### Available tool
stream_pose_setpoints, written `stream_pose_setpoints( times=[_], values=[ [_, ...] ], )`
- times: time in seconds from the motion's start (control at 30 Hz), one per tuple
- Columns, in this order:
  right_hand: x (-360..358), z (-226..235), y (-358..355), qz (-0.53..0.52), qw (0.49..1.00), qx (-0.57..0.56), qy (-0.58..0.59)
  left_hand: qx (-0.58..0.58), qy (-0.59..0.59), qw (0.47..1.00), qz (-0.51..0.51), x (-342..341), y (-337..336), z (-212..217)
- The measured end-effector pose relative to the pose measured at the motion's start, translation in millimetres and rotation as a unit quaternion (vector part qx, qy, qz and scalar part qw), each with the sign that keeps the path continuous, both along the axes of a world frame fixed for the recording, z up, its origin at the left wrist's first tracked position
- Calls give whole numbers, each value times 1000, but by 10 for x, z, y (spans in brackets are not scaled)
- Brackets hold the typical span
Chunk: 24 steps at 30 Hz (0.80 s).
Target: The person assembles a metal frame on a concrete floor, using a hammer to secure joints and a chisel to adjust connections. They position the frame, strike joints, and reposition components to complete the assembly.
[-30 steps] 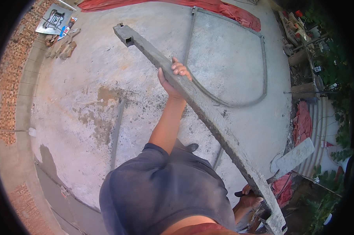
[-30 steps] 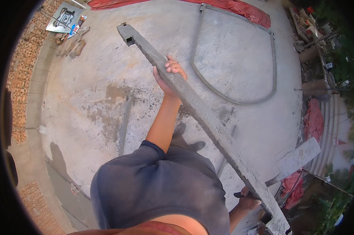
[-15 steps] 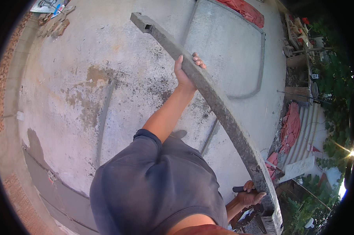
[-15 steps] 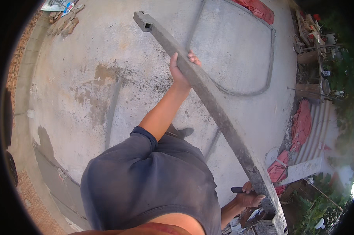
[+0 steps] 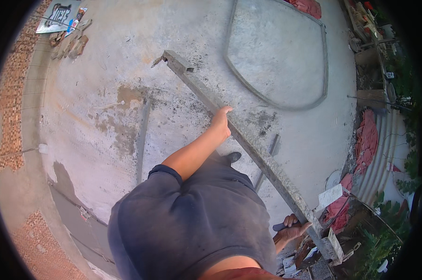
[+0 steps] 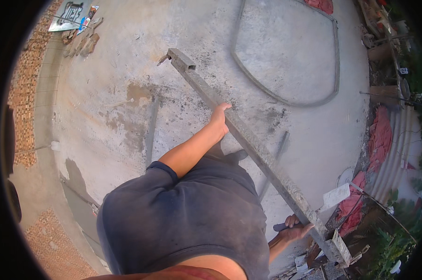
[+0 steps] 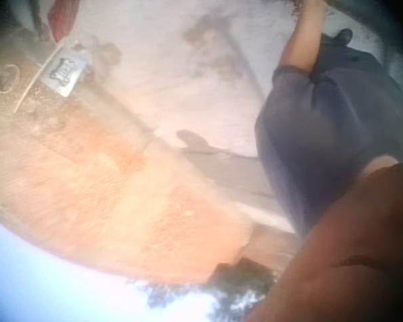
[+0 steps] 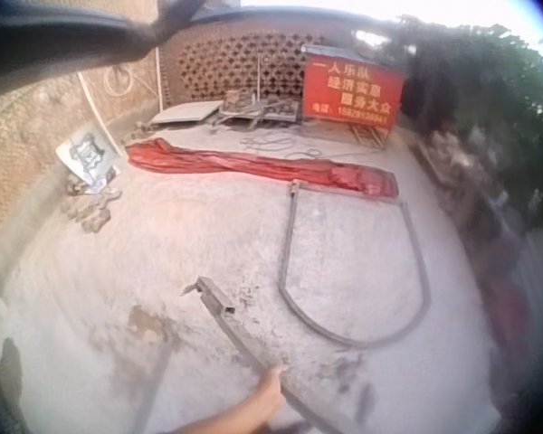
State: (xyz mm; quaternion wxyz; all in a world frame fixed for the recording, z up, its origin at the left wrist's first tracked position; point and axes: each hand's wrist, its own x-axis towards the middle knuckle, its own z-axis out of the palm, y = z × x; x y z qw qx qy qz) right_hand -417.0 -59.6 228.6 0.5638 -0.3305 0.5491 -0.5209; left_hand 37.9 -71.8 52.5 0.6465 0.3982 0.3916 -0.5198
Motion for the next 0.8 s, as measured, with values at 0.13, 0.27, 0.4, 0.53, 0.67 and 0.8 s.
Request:
stream_pose_setpoints(
  times=[0.13, 0.27, 0.4, 0.53, 0.67, 0.8],
  values=[
    [-195, -309, 50, -25, 998, 57, -24, 63, -48, 996, -48, -153, 159, 73],
    [-202, -612, -12, -32, 993, 101, -50, 109, -77, 988, -80, -136, 236, -208],
    [-375, -1089, -73, -59, 967, 229, -94, 143, -133, 972, -131, -126, 283, -206],
    [-432, -1533, 129, -117, 928, 320, -150, 157, -184, 963, -123, -187, 404, -141],
    [-103, -1416, 542, -159, 939, 291, -95, 161, -220, 942, -193, -160, 564, -96],
    [-128, -1652, 535, -130, 934, 299, -148, 167, -292, 921, -194, -53, 692, -57]
  ],
)
